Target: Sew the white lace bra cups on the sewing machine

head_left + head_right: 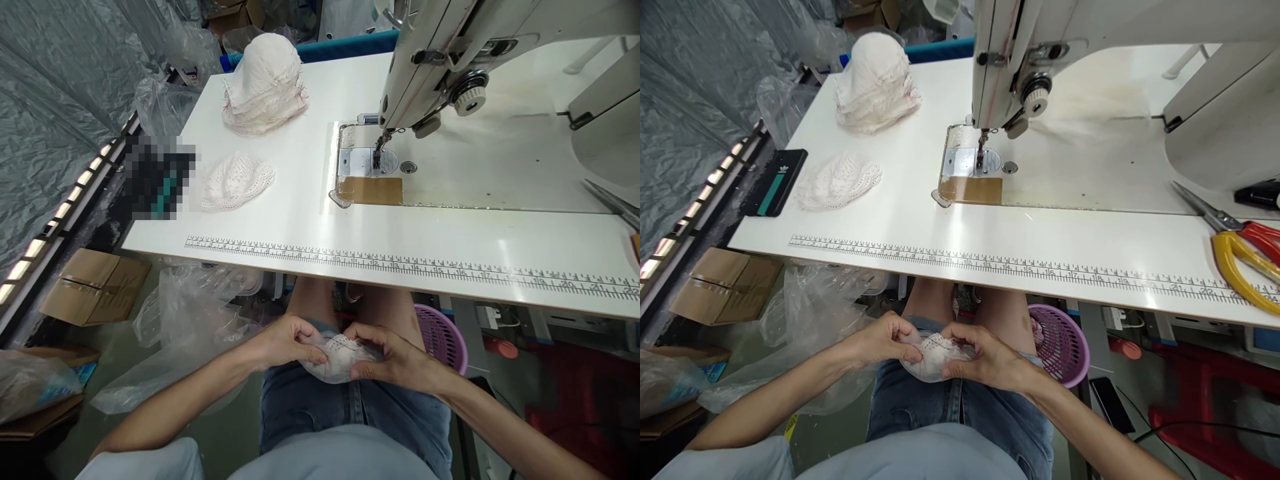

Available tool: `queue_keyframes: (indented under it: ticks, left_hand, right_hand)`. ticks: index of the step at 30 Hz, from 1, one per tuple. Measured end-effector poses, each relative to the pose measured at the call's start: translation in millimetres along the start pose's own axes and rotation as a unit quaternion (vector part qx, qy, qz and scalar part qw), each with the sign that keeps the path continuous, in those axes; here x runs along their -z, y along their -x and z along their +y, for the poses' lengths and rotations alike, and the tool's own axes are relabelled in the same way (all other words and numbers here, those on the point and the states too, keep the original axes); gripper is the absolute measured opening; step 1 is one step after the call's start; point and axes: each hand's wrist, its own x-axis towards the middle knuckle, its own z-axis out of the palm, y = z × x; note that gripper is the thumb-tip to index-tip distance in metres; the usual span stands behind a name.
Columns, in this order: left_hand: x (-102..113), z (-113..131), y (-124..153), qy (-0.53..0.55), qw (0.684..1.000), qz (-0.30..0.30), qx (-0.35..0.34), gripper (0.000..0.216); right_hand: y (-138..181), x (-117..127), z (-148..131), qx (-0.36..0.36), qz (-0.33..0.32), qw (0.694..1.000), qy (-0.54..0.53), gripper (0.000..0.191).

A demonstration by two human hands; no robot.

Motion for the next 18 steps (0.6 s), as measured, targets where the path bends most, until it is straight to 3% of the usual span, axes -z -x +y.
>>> queue_keyframes:
  ticks: [18]
  left_hand:
    - [-7,-2,-4,-0.08,0.996,0.005,-0.046,0.021]
  right_hand:
    - [-9,-6,10,0.004,0.054,0.998,-0.013,0.035]
